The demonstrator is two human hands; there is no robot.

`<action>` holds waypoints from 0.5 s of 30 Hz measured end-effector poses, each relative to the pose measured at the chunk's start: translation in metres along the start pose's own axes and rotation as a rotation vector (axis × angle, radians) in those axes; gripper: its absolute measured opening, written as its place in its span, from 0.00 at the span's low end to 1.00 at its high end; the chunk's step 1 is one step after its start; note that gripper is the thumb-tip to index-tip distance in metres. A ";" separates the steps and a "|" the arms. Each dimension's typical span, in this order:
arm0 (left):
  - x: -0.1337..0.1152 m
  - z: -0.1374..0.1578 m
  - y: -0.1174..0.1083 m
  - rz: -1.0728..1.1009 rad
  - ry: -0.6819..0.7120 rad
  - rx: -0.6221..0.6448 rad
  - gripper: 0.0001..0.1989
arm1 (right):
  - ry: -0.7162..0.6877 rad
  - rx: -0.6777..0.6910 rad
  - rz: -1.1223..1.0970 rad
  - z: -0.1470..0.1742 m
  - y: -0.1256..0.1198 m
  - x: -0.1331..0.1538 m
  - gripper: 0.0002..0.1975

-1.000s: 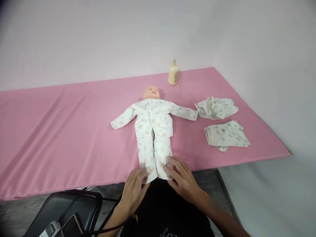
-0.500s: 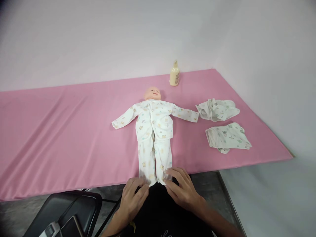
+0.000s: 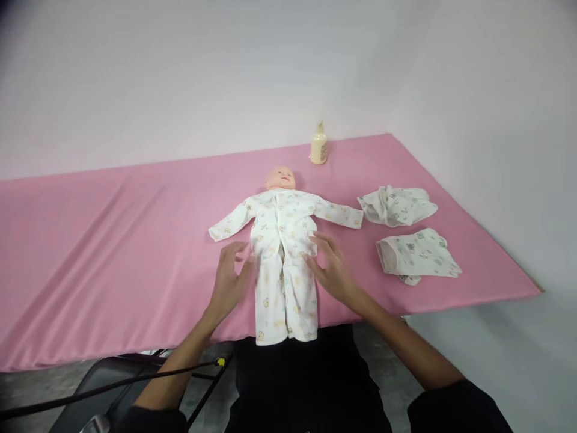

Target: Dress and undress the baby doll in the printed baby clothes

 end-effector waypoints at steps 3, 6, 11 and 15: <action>-0.003 -0.048 0.011 -0.005 0.052 0.016 0.21 | 0.010 -0.016 0.026 -0.040 0.017 -0.004 0.19; -0.001 -0.095 0.023 -0.066 0.034 0.025 0.25 | 0.096 -0.035 0.021 -0.081 0.031 -0.011 0.21; 0.013 -0.144 0.049 -0.198 -0.094 0.112 0.32 | 0.297 0.077 0.052 -0.135 0.057 -0.037 0.26; 0.027 -0.152 0.063 -0.173 -0.149 0.183 0.33 | 0.350 0.161 0.093 -0.150 0.076 -0.054 0.21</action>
Point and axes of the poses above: each hand's wrist, its own z-axis away from the middle knuckle, its own y-axis out of the palm, x = y × z, the point moved 6 cm from there along -z, towards the middle knuckle, and after that the axes turned 13 degrees about z, right-handed, at the moved point
